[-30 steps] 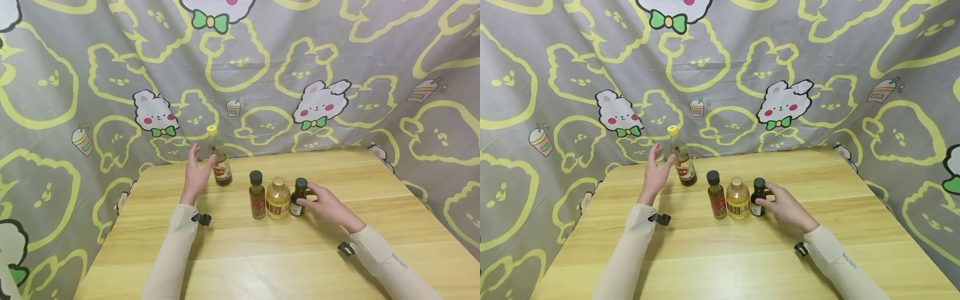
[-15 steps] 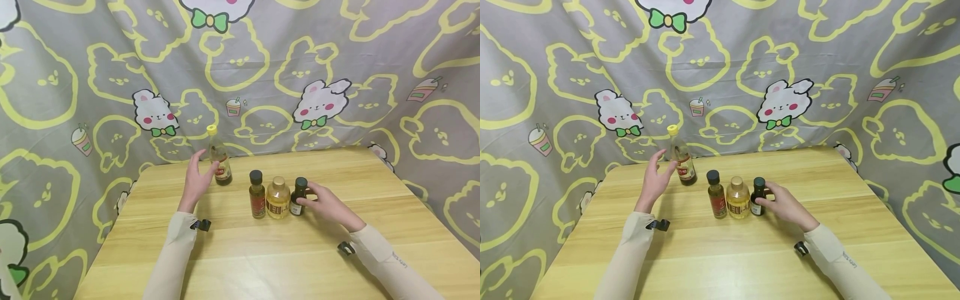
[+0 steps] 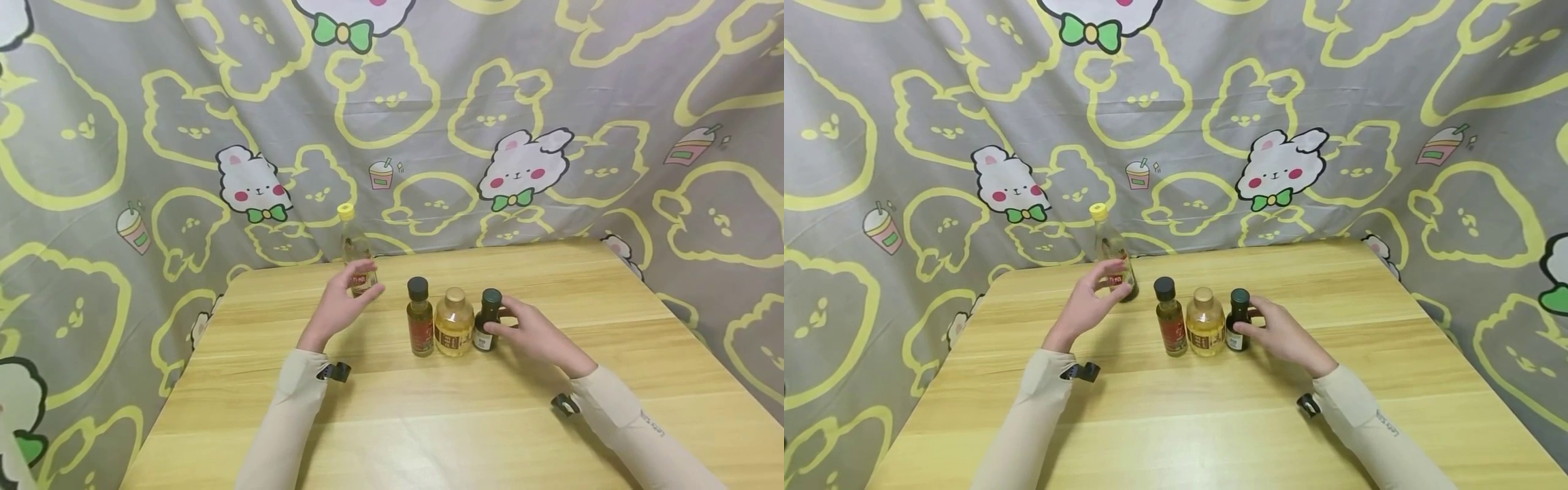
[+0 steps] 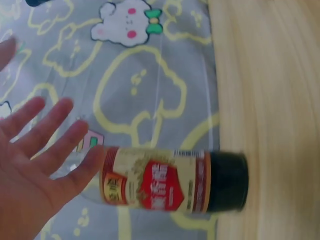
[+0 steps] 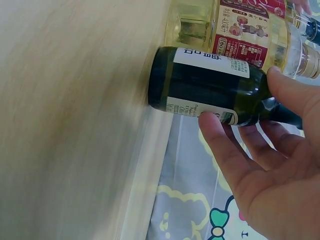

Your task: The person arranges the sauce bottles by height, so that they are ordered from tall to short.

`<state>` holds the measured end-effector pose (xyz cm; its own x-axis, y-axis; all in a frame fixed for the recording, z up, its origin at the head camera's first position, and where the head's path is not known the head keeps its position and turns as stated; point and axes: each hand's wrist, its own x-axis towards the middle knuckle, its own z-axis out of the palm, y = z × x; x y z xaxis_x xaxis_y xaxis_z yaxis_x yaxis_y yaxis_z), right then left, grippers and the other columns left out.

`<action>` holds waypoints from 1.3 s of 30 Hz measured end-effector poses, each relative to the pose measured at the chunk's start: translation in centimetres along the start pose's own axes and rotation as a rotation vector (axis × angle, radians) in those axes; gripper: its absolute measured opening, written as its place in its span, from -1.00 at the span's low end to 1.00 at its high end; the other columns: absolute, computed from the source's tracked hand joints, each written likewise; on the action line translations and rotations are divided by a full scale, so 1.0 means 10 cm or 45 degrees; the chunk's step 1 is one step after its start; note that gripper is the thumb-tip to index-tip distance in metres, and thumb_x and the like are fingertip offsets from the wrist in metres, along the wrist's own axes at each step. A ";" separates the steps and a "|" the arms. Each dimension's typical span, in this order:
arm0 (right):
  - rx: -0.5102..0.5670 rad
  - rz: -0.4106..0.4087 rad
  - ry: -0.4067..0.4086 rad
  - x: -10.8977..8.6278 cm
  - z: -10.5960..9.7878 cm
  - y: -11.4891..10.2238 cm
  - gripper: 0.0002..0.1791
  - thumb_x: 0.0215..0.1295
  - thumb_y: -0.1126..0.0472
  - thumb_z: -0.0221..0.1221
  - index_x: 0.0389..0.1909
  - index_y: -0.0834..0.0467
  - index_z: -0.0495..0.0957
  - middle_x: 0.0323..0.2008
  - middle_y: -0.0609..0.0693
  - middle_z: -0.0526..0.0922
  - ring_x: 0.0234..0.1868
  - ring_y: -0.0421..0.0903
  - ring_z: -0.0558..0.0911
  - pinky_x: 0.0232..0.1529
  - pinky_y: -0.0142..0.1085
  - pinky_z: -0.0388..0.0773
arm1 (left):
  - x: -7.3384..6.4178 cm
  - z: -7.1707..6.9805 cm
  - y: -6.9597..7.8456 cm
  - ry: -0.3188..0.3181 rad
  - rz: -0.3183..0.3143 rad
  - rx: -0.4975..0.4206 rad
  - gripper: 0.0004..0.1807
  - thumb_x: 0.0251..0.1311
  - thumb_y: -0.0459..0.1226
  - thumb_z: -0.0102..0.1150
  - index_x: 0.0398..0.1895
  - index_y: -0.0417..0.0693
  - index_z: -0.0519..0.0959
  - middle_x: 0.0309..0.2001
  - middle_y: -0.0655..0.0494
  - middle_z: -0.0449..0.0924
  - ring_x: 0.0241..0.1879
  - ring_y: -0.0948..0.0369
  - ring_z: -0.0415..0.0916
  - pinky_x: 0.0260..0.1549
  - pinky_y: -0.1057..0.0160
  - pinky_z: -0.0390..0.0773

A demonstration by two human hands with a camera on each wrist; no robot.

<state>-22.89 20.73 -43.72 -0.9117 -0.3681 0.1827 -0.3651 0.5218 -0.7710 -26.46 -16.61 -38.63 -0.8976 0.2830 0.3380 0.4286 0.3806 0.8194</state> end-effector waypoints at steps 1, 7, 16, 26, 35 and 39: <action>-0.001 -0.003 0.000 0.00 0.00 0.00 -0.36 0.34 0.05 0.27 0.34 0.22 0.35 0.17 0.23 0.52 0.15 0.25 0.51 0.04 0.12 0.53 | 0.00 0.01 0.00 -0.038 -0.006 -0.015 -0.44 0.24 -0.05 0.32 0.29 0.11 0.44 0.21 0.07 0.49 0.15 -0.01 0.42 0.13 -0.09 0.40; -0.004 -0.009 0.006 0.01 0.00 0.00 -0.38 0.34 0.06 0.27 0.34 0.21 0.35 0.17 0.23 0.53 0.15 0.25 0.51 0.04 0.09 0.54 | -0.03 0.08 0.11 -0.269 0.019 -0.225 -0.45 0.24 -0.37 0.29 0.30 -0.14 0.41 0.23 -0.14 0.47 0.21 -0.04 0.39 0.24 -0.16 0.29; -0.008 -0.005 0.005 0.02 0.00 -0.01 -0.37 0.33 0.06 0.27 0.34 0.20 0.35 0.18 0.24 0.51 0.16 0.25 0.50 0.05 0.11 0.53 | -0.08 0.23 0.20 -0.332 0.063 -0.329 -0.43 0.21 -0.45 0.28 0.29 -0.30 0.36 0.19 -0.28 0.45 0.18 -0.23 0.38 0.16 -0.29 0.30; -0.012 -0.002 0.002 0.01 0.01 0.00 -0.37 0.34 0.05 0.26 0.34 0.19 0.34 0.18 0.24 0.52 0.16 0.25 0.50 0.05 0.14 0.52 | -0.10 0.41 0.15 -0.372 -0.022 -0.350 -0.47 0.18 -0.42 0.34 0.22 -0.16 0.44 0.14 -0.06 0.51 0.13 -0.09 0.46 0.11 -0.16 0.44; -0.002 -0.008 -0.002 0.01 0.01 0.00 -0.37 0.35 0.05 0.26 0.34 0.22 0.34 0.17 0.24 0.52 0.17 0.25 0.50 0.05 0.11 0.53 | -0.14 0.48 0.19 -0.419 -0.034 -0.369 -0.49 0.16 -0.47 0.33 0.19 -0.26 0.42 0.16 -0.17 0.47 0.15 -0.10 0.46 0.12 -0.17 0.44; -0.001 -0.010 0.001 0.00 0.01 0.01 -0.37 0.34 0.05 0.26 0.34 0.21 0.34 0.18 0.25 0.51 0.17 0.26 0.49 0.05 0.11 0.53 | -0.14 0.49 0.20 -0.420 -0.019 -0.337 -0.50 0.18 -0.46 0.33 0.18 -0.24 0.42 0.15 -0.12 0.46 0.16 -0.09 0.45 0.10 -0.12 0.46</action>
<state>-22.94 20.73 -43.85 -0.9088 -0.3718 0.1893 -0.3726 0.5192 -0.7692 -23.87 -11.92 -39.78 -0.8039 0.5623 0.1940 0.3357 0.1597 0.9283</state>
